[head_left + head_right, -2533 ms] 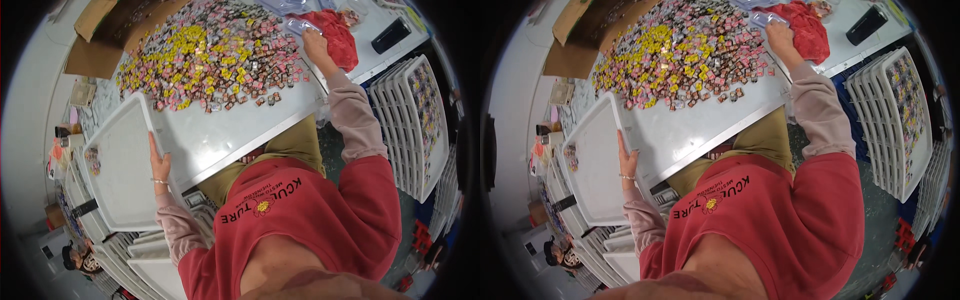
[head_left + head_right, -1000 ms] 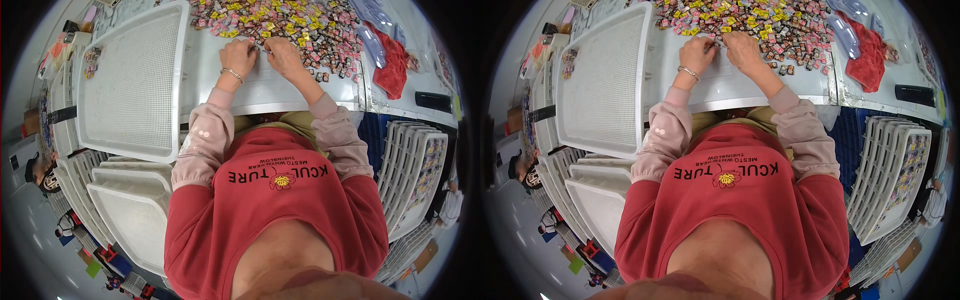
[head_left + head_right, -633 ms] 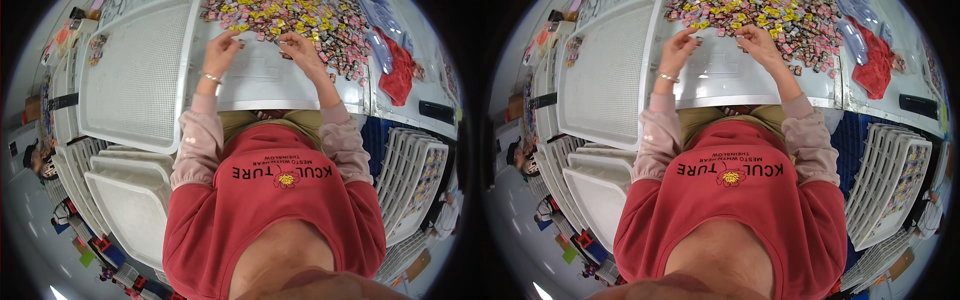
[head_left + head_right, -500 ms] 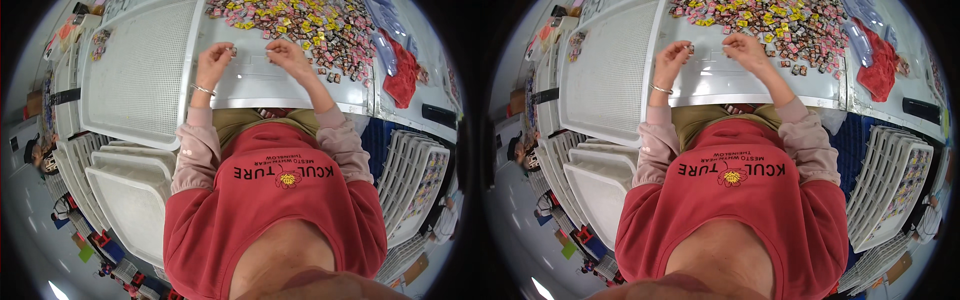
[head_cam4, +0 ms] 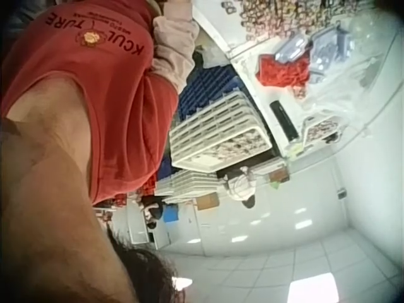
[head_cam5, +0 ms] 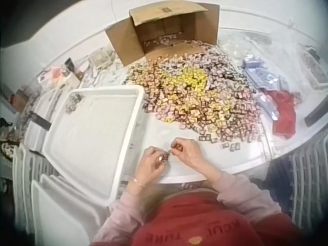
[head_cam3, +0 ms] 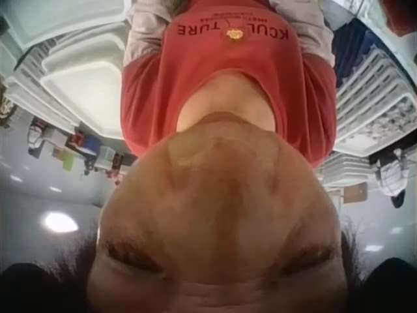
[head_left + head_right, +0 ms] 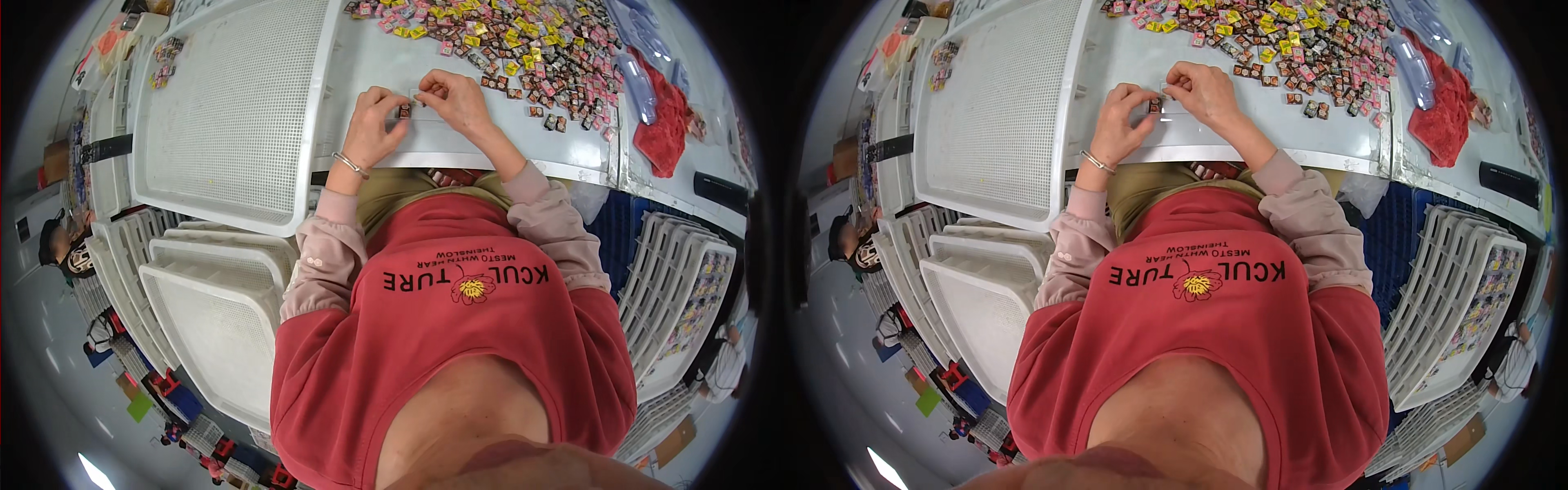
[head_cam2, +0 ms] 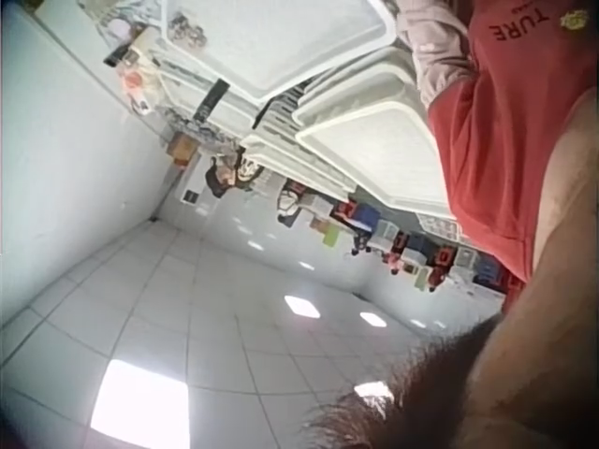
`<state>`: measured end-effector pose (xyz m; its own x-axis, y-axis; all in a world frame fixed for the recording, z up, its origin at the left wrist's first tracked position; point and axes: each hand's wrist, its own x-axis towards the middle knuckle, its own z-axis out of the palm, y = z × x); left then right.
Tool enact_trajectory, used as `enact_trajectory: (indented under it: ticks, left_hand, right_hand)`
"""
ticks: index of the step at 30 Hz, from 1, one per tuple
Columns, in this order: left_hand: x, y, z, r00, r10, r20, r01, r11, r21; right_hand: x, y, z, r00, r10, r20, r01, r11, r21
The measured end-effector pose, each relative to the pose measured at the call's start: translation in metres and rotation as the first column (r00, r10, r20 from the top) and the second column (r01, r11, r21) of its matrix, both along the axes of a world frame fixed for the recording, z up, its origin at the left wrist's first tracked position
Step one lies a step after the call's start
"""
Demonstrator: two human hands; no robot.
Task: Picking and sorting small colorful toy figurines from a large pile into a plastic tray.
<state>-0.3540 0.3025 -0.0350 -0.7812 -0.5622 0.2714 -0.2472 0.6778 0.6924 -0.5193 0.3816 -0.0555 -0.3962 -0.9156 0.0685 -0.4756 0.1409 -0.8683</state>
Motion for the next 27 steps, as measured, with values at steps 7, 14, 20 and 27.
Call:
enact_trajectory:
  ticks: [7,14,20,27]
  left_hand:
    - [0.003,0.003,-0.008,0.997,-0.063,0.045,0.069,0.989,-0.134]
    - [0.0,0.006,-0.014,0.998,-0.014,-0.063,0.002,0.98,-0.199]
    - [0.005,0.008,-0.02,0.992,0.046,-0.121,-0.066,0.983,-0.171]
    - [-0.01,-0.009,0.004,0.996,0.008,-0.09,-0.023,0.986,-0.164]
  right_hand:
    - [0.001,0.0,0.005,0.998,0.013,-0.057,-0.013,1.0,0.014]
    - [0.012,0.001,0.003,0.94,0.014,-0.341,-0.028,0.999,-0.035]
    - [0.014,0.004,-0.003,0.894,0.044,-0.446,-0.107,0.987,-0.117]
    - [-0.061,-0.032,0.012,0.86,-0.096,-0.501,0.112,0.994,0.002]
